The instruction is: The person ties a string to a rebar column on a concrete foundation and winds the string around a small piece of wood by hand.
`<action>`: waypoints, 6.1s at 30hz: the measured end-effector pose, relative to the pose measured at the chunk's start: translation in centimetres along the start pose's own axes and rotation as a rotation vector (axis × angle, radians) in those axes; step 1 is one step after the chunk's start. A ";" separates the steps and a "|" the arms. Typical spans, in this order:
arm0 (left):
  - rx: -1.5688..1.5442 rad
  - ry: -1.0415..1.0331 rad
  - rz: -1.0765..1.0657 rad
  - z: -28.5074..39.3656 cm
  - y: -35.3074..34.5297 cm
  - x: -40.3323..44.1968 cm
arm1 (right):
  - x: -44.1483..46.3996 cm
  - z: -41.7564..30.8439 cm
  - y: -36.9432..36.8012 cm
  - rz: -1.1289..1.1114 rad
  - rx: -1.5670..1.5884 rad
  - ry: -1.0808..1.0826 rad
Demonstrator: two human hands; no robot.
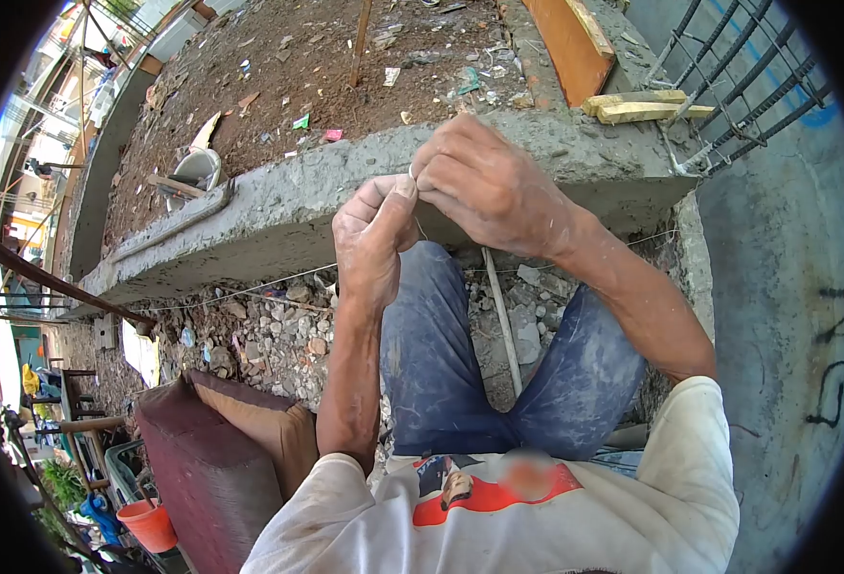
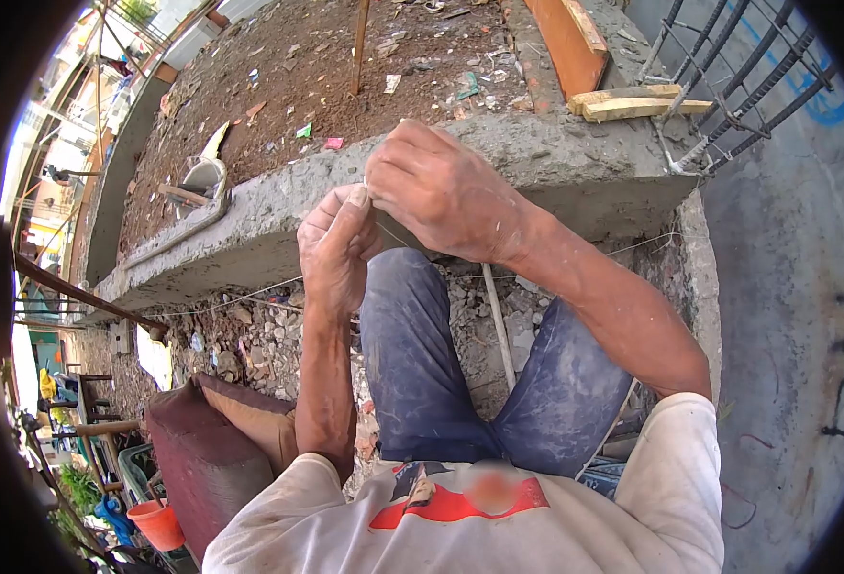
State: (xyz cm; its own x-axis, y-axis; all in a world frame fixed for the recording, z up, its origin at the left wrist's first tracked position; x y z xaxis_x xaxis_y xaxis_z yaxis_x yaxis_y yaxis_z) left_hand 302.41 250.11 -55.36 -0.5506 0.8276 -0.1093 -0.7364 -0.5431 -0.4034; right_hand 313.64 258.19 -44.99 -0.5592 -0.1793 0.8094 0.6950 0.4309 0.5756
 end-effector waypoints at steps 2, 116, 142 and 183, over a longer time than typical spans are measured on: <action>0.037 0.029 0.009 -0.1 0.4 0.2 | 0.0 -0.6 -0.2 -0.013 -0.092 0.052; 0.676 0.496 -0.054 -10.6 11.1 -8.4 | -33.6 10.7 29.9 0.750 -0.608 -1.266; 0.610 0.483 0.105 -9.7 14.0 -9.9 | -35.2 13.0 29.7 1.286 0.705 -1.009; 1.760 1.140 -0.382 -8.8 33.7 -18.0 | -37.8 9.8 32.7 0.630 -0.284 -1.141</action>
State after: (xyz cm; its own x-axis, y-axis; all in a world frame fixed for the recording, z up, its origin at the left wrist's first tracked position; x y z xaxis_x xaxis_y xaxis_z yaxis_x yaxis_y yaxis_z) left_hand 290.92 218.16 -75.02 -0.4014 0.2358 -0.8850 -0.6042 0.6580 0.4493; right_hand 353.06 287.72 -57.91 -0.0754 0.8769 0.4747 0.9643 -0.0570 0.2585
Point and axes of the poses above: each hand's wrist, its own x-axis towards the middle knuckle, its own y-axis out of the back of the hand, z = x × y, the point moved 10 cm from there along x, towards the middle knuckle, and after that the axes turned 9 degrees about y, right-handed, at the moved point
